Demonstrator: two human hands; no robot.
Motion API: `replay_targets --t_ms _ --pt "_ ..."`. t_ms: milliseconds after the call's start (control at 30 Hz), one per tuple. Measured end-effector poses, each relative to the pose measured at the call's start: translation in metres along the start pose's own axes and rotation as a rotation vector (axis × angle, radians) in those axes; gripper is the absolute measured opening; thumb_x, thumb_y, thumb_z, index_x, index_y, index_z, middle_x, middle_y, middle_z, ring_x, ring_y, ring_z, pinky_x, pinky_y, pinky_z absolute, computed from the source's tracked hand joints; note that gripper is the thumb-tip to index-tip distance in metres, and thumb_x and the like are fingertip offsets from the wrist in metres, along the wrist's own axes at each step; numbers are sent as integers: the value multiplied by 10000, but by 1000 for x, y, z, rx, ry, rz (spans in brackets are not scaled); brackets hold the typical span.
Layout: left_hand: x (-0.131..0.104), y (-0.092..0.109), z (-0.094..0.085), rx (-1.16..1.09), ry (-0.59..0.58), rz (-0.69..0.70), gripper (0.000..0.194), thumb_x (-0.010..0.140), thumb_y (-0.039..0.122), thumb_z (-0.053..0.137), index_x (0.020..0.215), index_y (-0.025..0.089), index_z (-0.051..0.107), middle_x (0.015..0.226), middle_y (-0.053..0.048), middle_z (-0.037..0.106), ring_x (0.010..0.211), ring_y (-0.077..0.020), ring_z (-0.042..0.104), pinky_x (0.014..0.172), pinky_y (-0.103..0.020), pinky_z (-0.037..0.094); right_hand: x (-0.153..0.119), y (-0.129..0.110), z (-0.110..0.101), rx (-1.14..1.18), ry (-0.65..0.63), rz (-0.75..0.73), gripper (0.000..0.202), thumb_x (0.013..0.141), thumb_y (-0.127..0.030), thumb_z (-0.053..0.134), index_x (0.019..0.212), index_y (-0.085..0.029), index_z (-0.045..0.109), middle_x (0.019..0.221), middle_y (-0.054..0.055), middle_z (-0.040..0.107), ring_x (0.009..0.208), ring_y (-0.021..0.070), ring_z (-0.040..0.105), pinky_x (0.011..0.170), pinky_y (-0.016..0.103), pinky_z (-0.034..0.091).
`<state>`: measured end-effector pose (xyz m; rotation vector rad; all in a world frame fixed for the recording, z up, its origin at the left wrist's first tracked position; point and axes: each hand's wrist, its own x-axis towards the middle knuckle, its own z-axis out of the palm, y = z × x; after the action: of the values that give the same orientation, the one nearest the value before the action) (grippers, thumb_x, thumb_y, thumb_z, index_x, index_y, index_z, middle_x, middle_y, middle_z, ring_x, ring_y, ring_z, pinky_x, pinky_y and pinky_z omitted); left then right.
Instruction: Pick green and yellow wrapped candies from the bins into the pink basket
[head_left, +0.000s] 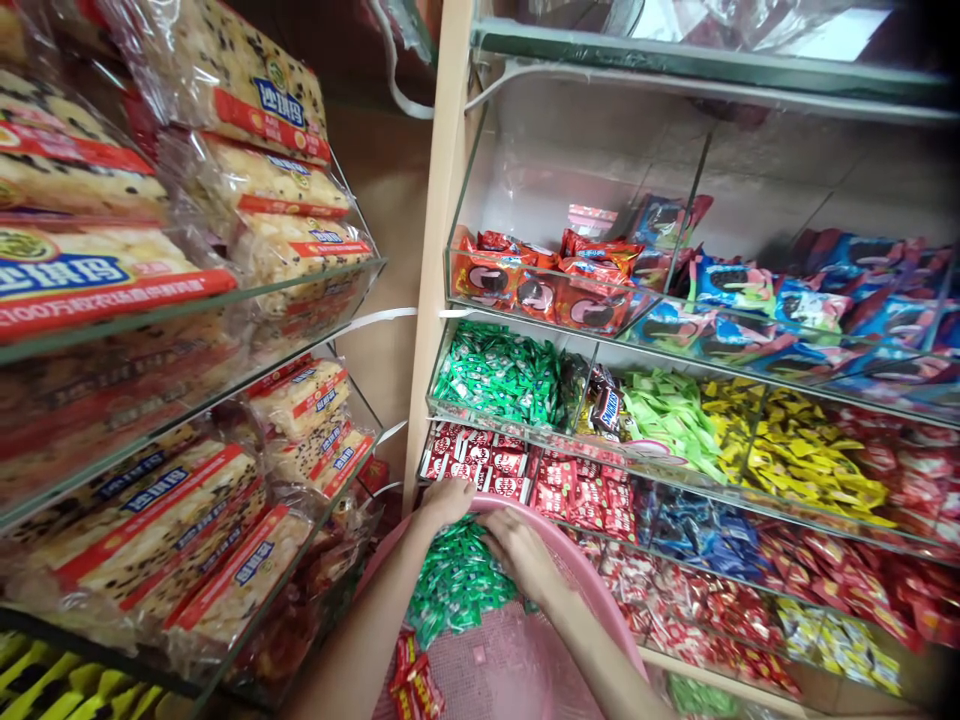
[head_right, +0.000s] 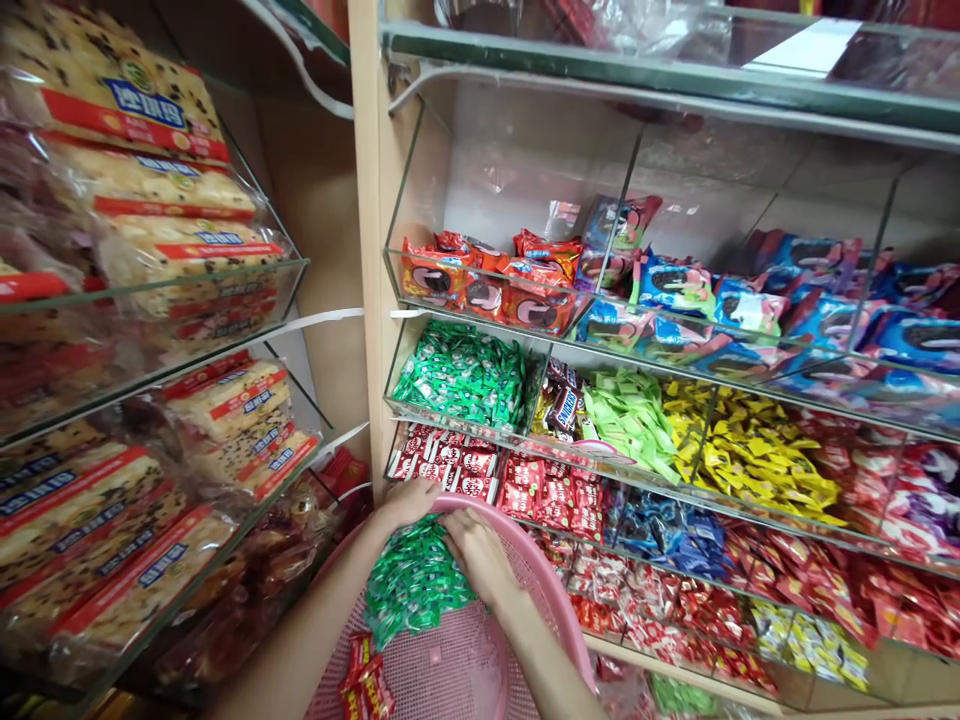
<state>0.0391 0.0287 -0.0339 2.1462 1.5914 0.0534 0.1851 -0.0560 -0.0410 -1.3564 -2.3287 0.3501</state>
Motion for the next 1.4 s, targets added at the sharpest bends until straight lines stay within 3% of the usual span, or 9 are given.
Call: replay_targets --t_ms 333,733,967,1200,1400 --pt "-2 1 -2 -13 -2 -6 485 840 420 190 959 213 612 1055 -90 620 953 -245 576 778 -342 428 1 -4 3 35 0 -34 274 863 -192 380 1102 -229 509 1007 49 565 953 182 507 816 318 429" --pt "0 1 -1 8 -14 8 454 844 389 197 929 211 606 1040 -75 624 957 -229 571 783 -320 423 -6 7 7 38 39 37 256 870 -193 350 1046 -202 536 993 75 579 922 201 533 790 343 436" --pt "0 0 0 10 -5 13 459 846 386 195 939 216 611 1041 -77 624 959 -229 571 784 -324 424 -5 2 6 116 103 48 234 853 -179 391 1017 -208 555 972 58 593 907 188 541 792 326 438" --pt "0 1 0 -2 -18 -26 491 854 437 195 986 212 611 1065 -81 616 966 -214 570 792 -294 417 -1 -7 3 167 247 16 271 875 -216 367 1091 -223 531 988 60 593 916 182 544 809 343 443" --pt "-1 2 -1 -2 -15 -33 466 855 411 212 982 216 616 1066 -77 617 969 -209 568 796 -289 413 -2 -22 0 62 131 -72 301 887 -214 343 1141 -240 503 949 57 594 897 183 536 786 347 447"
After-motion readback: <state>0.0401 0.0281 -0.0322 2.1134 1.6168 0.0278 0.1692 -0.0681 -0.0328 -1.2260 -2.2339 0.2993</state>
